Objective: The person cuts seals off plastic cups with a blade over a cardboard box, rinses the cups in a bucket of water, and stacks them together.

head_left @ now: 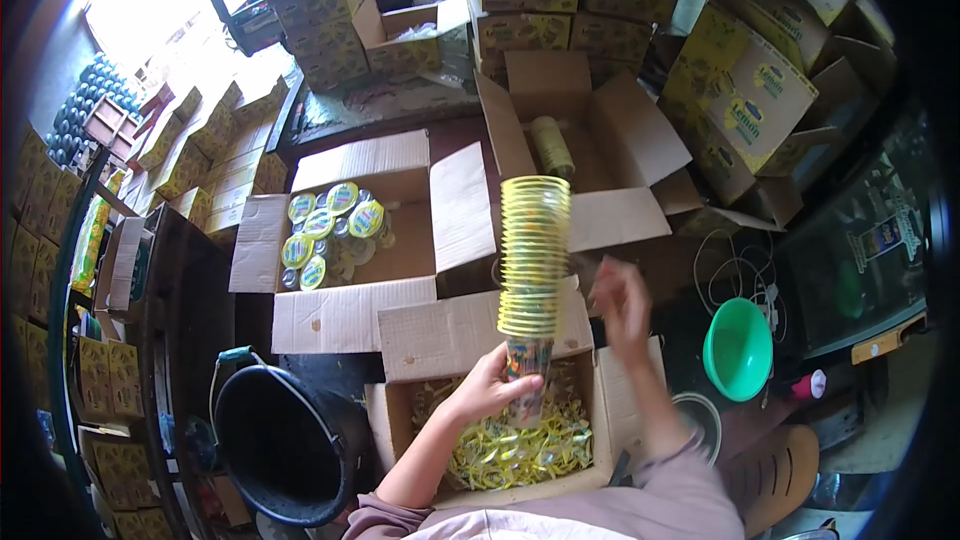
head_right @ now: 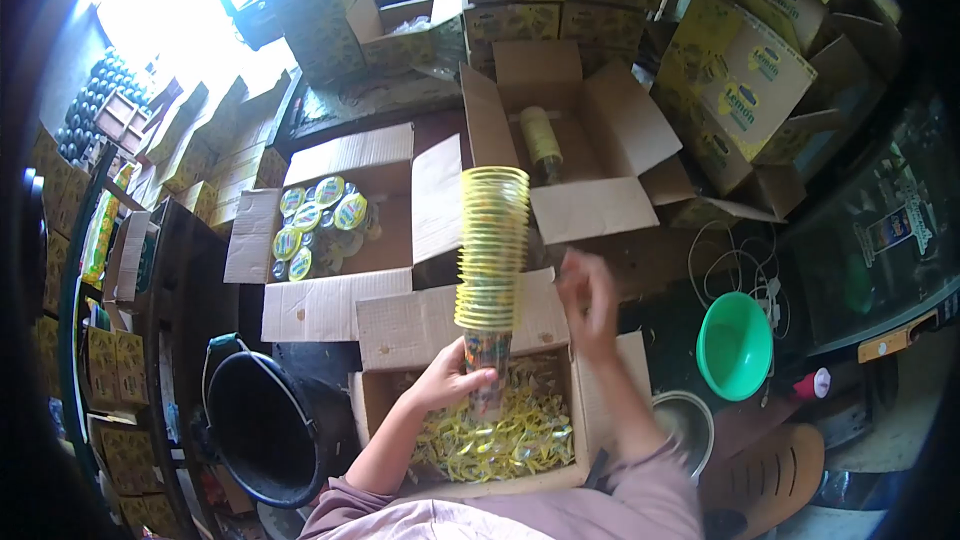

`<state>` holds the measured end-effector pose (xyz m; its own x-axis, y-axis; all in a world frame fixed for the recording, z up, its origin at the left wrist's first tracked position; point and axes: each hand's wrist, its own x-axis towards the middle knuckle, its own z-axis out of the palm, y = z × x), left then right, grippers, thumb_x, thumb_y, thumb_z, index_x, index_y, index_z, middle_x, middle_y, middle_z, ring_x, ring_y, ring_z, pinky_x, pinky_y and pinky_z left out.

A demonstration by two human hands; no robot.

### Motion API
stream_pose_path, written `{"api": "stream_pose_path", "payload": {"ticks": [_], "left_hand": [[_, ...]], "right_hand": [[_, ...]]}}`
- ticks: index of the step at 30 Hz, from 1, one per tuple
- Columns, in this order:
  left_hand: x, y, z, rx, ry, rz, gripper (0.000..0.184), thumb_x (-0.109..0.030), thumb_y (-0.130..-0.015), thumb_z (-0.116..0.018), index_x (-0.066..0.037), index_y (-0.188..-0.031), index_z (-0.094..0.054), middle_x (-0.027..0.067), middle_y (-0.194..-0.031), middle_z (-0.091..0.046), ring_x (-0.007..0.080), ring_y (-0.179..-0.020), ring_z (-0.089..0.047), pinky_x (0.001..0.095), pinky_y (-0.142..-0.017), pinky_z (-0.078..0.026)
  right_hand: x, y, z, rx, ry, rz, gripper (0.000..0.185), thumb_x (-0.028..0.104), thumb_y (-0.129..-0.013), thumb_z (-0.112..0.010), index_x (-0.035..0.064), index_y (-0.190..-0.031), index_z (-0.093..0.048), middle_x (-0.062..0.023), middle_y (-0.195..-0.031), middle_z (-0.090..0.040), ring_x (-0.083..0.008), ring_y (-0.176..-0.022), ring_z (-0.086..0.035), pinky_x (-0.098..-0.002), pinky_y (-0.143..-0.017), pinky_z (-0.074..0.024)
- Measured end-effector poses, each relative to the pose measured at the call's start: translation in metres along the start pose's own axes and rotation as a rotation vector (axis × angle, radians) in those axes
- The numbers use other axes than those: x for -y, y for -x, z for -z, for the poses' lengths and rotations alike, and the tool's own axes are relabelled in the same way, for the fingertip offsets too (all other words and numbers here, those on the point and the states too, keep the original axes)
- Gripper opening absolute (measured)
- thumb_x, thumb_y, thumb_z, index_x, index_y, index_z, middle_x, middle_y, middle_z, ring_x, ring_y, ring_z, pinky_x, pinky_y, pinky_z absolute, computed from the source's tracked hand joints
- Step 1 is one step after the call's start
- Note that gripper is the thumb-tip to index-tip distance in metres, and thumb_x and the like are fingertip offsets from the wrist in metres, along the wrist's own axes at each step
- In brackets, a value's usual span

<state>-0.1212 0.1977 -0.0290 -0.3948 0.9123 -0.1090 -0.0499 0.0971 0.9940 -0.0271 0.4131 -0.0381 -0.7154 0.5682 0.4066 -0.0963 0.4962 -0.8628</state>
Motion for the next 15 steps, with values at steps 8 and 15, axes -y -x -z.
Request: {"api": "stream_pose_path", "payload": {"ticks": [8, 15], "left_hand": [[0.007, -0.097, -0.009, 0.122, -0.097, 0.010, 0.063, -0.040, -0.093, -0.042, -0.007, -0.140, -0.015, 0.0205, -0.136, -0.028, 0.0268, -0.130, -0.021, 0.0367, -0.105, -0.023], [-0.028, 0.023, 0.030, -0.449, -0.630, -0.209, 0.084, -0.034, -0.076, -0.062, -0.001, -0.138, -0.016, 0.0194, -0.138, -0.023, 0.0326, -0.128, -0.024, 0.0418, -0.102, -0.025]], "right_hand": [[0.010, 0.041, -0.047, -0.067, -0.361, -0.284, 0.052, 0.029, -0.084, -0.059, -0.0005, -0.122, -0.040, -0.0110, -0.107, -0.054, -0.0171, -0.096, -0.052, -0.0311, -0.085, -0.0408], [-0.135, -0.118, 0.032, -0.162, 0.665, -0.063, 0.055, 0.036, -0.082, -0.055, -0.0049, -0.116, -0.043, -0.0268, -0.100, -0.055, -0.0421, -0.091, -0.053, -0.0481, -0.081, -0.0405]]}}
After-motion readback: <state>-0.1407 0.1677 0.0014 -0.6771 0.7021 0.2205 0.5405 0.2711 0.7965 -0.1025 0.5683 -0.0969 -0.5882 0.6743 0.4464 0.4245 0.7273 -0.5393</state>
